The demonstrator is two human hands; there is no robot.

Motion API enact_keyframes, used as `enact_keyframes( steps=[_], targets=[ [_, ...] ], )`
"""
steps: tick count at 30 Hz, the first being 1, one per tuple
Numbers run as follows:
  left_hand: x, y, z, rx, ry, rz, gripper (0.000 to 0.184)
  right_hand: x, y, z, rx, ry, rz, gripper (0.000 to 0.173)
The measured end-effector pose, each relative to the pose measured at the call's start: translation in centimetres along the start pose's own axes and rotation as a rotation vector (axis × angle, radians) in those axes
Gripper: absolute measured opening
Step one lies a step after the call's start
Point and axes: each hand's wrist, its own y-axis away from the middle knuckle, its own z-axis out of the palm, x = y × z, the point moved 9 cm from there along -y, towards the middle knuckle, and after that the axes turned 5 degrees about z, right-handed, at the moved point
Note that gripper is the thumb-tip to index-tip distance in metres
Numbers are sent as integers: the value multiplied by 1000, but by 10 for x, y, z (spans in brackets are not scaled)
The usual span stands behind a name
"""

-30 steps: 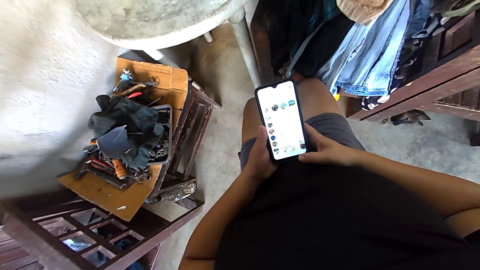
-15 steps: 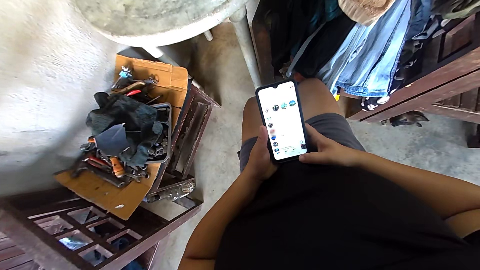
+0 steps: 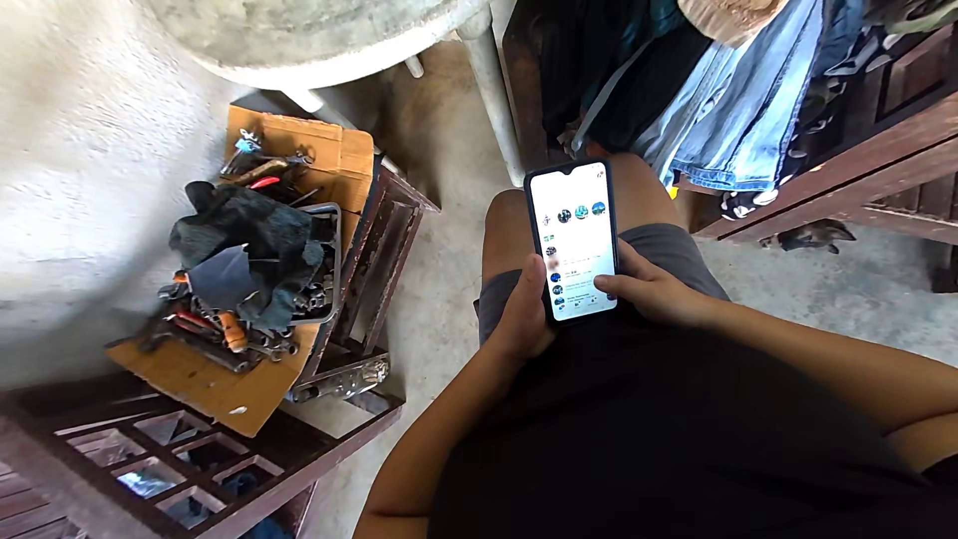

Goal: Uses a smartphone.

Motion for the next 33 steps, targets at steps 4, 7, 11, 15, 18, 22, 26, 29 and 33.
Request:
enact_keyframes(
  steps=[4,7,11,15,18,22,26,29,33],
  targets=[
    [0,0,0,6,-7,-8,66,-1,-1,-2,19,32,-14,30],
    [0,0,0,-10,-7,-2,64,-1,-2,-3,10,26,-27,30],
    [2,-2,2,-36,2,8,64,-1,0,-1,-5,-30,-20,36],
    [2,-3,3,-33,-2,3,63,-1,0,-1,1,-40,16,41],
    [3,-3,3,-34,-27,7,66,-1,0,-2,23,-7,17,38],
    [4,-3,2,-7,-57,6,66,-2,0,-2,-26,0,-47,40],
    [3,-3,1,-1,-61,-2,65,-2,1,-3,-45,47,-86,48],
    [3,-4,1,-13,-53,-4,68,-2,0,-5,-25,62,-84,46],
    [3,-5,1,-25,-40,6,66,-2,0,-5,-20,48,-77,45]
  ],
)
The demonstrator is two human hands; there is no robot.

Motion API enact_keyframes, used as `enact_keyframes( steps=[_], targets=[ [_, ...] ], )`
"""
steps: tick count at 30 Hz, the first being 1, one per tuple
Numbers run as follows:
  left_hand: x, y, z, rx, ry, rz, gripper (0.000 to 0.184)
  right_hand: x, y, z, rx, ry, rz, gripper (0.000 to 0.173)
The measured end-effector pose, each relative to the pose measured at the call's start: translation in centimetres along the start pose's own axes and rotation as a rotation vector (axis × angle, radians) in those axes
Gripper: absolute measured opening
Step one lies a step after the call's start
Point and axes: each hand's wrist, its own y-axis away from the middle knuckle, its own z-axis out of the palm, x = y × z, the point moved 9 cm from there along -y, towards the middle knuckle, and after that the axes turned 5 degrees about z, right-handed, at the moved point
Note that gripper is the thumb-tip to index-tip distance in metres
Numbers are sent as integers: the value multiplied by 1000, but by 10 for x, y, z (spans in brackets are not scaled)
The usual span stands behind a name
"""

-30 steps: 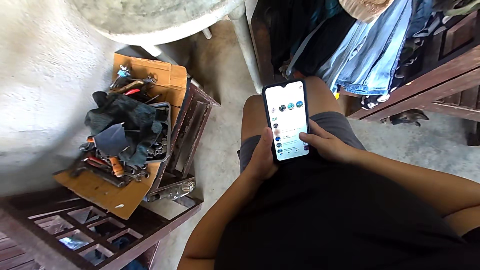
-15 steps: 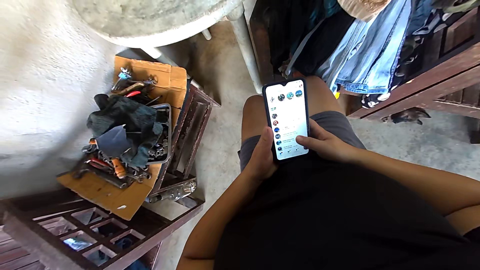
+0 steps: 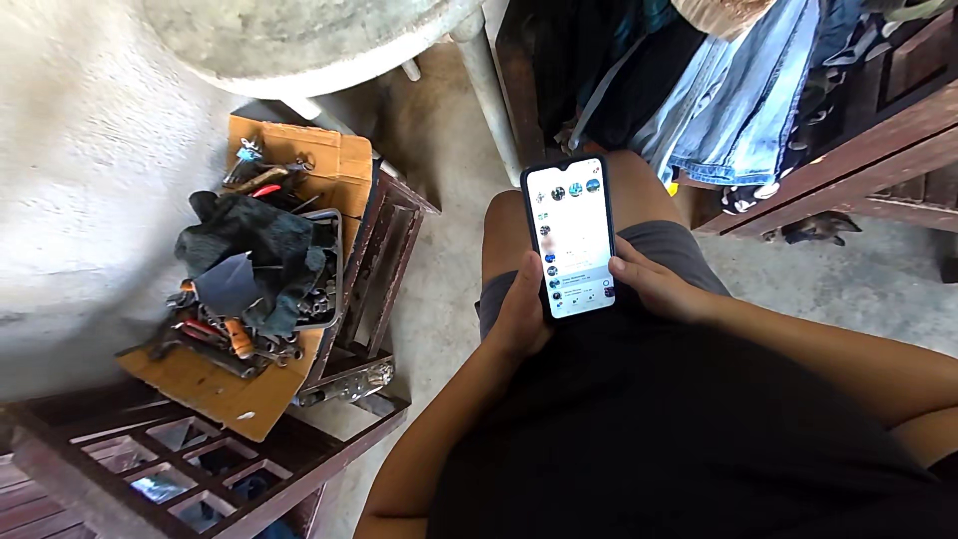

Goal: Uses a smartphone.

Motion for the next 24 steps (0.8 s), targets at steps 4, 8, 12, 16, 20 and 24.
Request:
enact_keyframes(
  steps=[4,8,12,16,20,24],
  targets=[
    [-1,1,-1,19,0,-6,62,0,0,1,-13,-25,10,44],
    [-1,1,-1,18,23,-15,60,2,-1,1,-12,-32,32,41],
    [-3,3,-4,54,9,-37,60,1,0,4,1,-76,107,44],
    [-3,4,-5,83,6,-44,63,3,0,5,-7,-96,127,46],
    [-3,5,-4,94,8,-40,61,5,0,5,-12,-99,141,49],
    [-4,4,-4,60,40,-35,65,5,0,5,-25,-75,159,51]
  ],
)
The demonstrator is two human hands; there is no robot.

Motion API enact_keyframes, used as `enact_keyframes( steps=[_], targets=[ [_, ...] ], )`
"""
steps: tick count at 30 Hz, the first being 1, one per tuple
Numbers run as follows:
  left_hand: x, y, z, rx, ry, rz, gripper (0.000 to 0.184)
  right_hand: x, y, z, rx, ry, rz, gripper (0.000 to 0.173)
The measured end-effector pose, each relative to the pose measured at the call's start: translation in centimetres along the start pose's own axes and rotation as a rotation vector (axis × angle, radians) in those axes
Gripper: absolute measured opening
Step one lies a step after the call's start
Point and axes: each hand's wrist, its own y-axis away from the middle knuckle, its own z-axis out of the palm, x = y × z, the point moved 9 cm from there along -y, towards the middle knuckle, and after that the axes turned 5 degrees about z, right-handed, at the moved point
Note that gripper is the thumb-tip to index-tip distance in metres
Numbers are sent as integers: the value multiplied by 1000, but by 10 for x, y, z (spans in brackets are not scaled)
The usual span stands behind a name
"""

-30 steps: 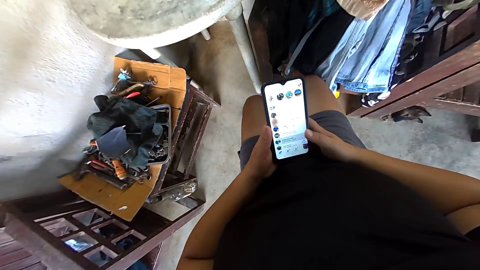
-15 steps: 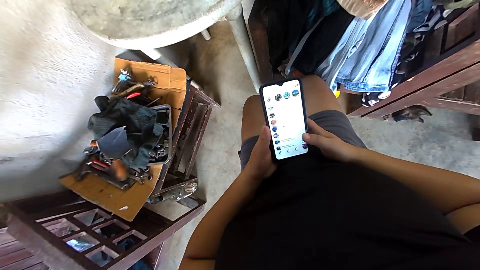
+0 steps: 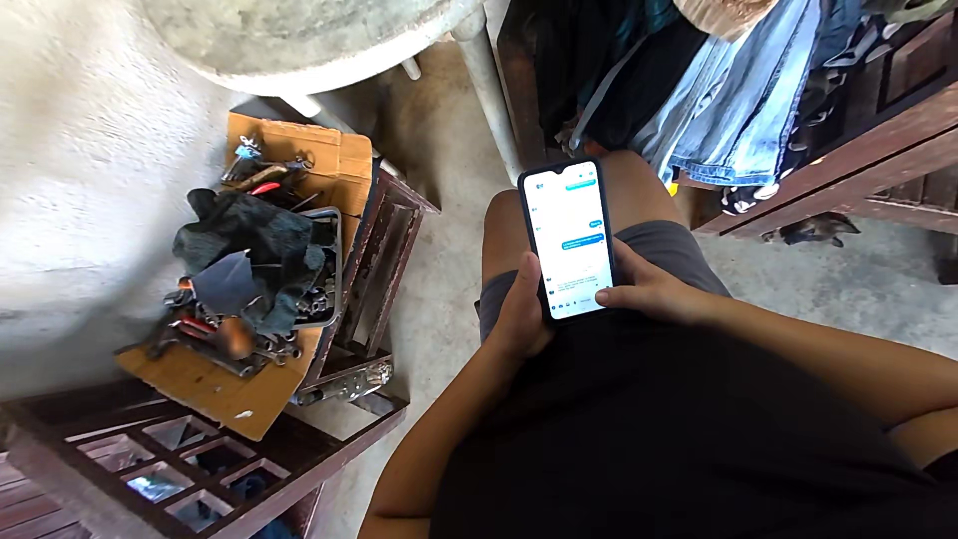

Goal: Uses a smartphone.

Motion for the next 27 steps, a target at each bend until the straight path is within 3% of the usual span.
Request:
enact_keyframes(
  steps=[27],
  targets=[
    [0,-1,1,-2,-4,-30,63,-1,1,-1,-5,21,-7,57]
  ],
)
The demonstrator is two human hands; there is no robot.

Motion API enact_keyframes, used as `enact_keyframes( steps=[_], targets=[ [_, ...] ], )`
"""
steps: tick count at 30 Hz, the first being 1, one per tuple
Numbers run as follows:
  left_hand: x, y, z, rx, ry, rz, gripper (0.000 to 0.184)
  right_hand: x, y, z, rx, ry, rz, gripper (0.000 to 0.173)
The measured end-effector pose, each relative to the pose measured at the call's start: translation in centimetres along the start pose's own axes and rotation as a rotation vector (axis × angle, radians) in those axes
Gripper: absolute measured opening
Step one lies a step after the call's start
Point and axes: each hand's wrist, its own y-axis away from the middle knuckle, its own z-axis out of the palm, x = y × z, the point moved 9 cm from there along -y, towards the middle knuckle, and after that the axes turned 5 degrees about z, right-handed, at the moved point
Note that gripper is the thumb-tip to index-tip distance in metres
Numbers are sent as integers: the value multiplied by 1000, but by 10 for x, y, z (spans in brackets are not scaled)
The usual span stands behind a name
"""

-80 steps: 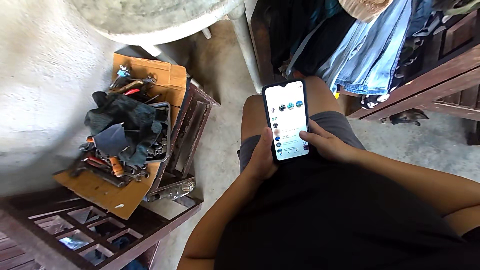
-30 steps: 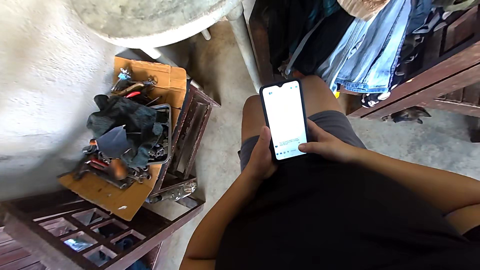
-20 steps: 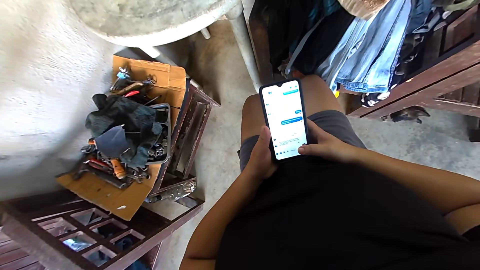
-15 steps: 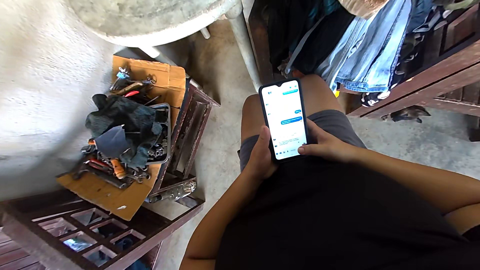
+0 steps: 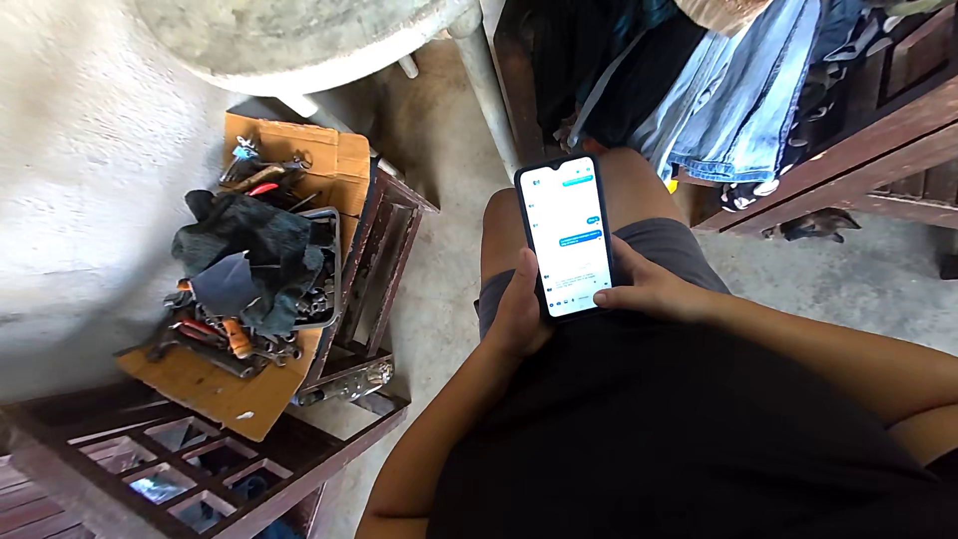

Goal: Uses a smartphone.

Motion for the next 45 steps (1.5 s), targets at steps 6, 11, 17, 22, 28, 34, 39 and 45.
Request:
enact_keyframes(
  steps=[6,11,17,22,28,34,39,45],
  targets=[
    [0,-1,0,-8,2,4,62,-1,0,0,-7,-14,-1,56],
    [1,-1,1,-14,13,6,59,-2,0,-1,-3,-11,-11,57],
    [2,-2,1,-7,11,5,59,-1,-1,-1,-11,-12,-20,59],
    [0,-2,-1,-18,4,5,62,1,-1,-1,-15,-21,-9,59],
    [1,-1,0,-7,-5,9,60,0,-1,0,-9,-12,-14,58],
    [-1,0,-1,-11,16,8,60,0,-2,1,-23,-4,-20,57],
    [0,0,-1,-16,23,22,59,0,-1,1,-16,-3,-13,56],
    [-2,1,-2,-12,36,16,62,0,-1,1,-12,2,-2,56]
  ],
)
